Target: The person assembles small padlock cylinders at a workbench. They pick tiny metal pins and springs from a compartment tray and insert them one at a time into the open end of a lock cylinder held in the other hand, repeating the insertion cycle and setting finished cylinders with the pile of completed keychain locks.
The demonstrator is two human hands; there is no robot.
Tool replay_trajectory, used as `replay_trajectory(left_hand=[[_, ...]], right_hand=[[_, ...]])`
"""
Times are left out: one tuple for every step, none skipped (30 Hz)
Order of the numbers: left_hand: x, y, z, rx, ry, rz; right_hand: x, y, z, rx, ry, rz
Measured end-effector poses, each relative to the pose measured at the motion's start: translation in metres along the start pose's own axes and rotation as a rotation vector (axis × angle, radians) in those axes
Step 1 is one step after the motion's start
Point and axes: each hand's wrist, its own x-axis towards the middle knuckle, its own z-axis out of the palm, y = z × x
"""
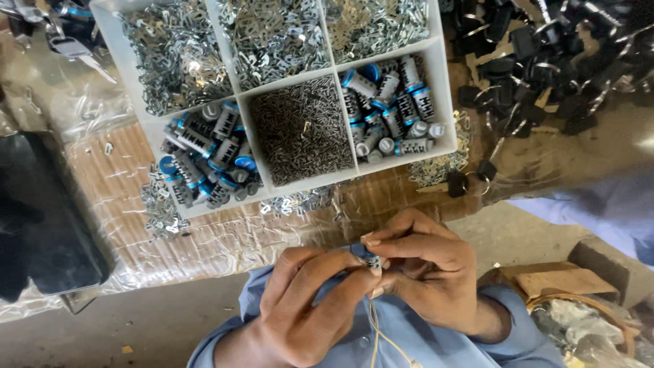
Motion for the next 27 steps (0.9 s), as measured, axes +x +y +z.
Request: replay_trajectory(left_hand=[[-0.001, 0.001, -0.005, 0.049, -0.029, 0.031], [-0.004, 0.001, -0.009, -0.075, -0.098, -0.138], [-0.008, 0.002, -0.014, -0.201, -0.165, -0.310], [-0.012, 0.003, -0.015, -0.327, -0.229, -0.483], [-0.017, 0.005, -0.014, -0.495, -0.174, -0.610], [-0.020, 0.006, -0.010, -0.667, -0.122, -0.731], [-0.023, 0.006, -0.007, -0.842, -0.066, -0.854], [-0.025, 0.005, -0.004, -0.494, -0.036, -0.607], [-0.025, 0.002, 0.000, -0.150, -0.009, -0.352], [-0.025, -0.002, 0.003, 0.187, 0.014, -0.093], [-0.024, -0.005, 0.004, 0.315, -0.023, -0.087], [-0.022, -0.009, 0.004, 0.441, -0.058, -0.074], [-0.021, -0.012, 0.004, 0.561, -0.095, -0.060], [-0.021, -0.016, 0.002, 0.489, -0.118, 0.003], [-0.021, -0.020, -0.001, 0.415, -0.146, 0.070], [-0.023, -0.021, -0.002, 0.343, -0.174, 0.128], [-0.025, -0.021, -0.004, 0.244, -0.188, 0.101], [-0.027, -0.021, -0.006, 0.152, -0.200, 0.073], [-0.030, -0.020, -0.007, 0.063, -0.214, 0.044], [-0.032, -0.019, -0.007, 0.174, -0.176, 0.045], [-0.033, -0.018, -0.006, 0.285, -0.135, 0.043], [-0.032, -0.016, -0.006, 0.395, -0.093, 0.041], [-0.031, -0.013, -0.006, 0.340, -0.065, -0.088], [-0.029, -0.010, -0.005, 0.284, -0.033, -0.213], [-0.025, -0.007, -0.005, 0.225, -0.004, -0.336], [-0.021, -0.003, -0.002, 0.081, 0.027, -0.343], [-0.016, 0.000, 0.001, -0.064, 0.056, -0.351]], right_hand=[[0.000, 0.001, 0.001, -0.088, 0.000, -0.018], [0.001, 0.003, 0.001, -0.053, -0.058, -0.039], [0.001, 0.004, 0.002, -0.020, -0.117, -0.058], [0.002, 0.006, 0.002, 0.014, -0.179, -0.075], [0.002, 0.007, 0.002, 0.069, -0.214, -0.063], [0.002, 0.007, 0.001, 0.122, -0.243, -0.051], [0.002, 0.007, 0.000, 0.174, -0.272, -0.035], [0.001, 0.007, -0.001, 0.155, -0.206, -0.033], [-0.001, 0.006, -0.003, 0.132, -0.139, -0.034], [-0.003, 0.004, -0.005, 0.108, -0.069, -0.034], [-0.005, 0.003, -0.006, 0.173, -0.058, -0.011], [-0.006, 0.001, -0.008, 0.234, -0.043, 0.007], [-0.008, -0.001, -0.010, 0.293, -0.023, 0.027], [-0.009, -0.001, -0.012, 0.306, -0.030, 0.020], [-0.009, -0.001, -0.013, 0.323, -0.031, 0.013], [-0.010, -0.002, -0.013, 0.342, -0.037, 0.011], [-0.011, -0.002, -0.014, 0.334, -0.035, 0.016], [-0.011, -0.002, -0.014, 0.328, -0.039, 0.017], [-0.011, -0.002, -0.014, 0.326, -0.042, 0.019], [-0.010, -0.001, -0.014, 0.327, -0.033, 0.016], [-0.010, -0.001, -0.014, 0.328, -0.026, 0.015], [-0.009, -0.001, -0.014, 0.326, -0.020, 0.014], [-0.009, -0.001, -0.014, 0.342, -0.006, 0.037], [-0.008, 0.000, -0.015, 0.356, 0.008, 0.056], [-0.008, 0.000, -0.015, 0.372, 0.026, 0.076], [-0.008, 0.001, -0.016, 0.358, 0.016, 0.050], [-0.007, 0.001, -0.017, 0.346, 0.011, 0.026]])
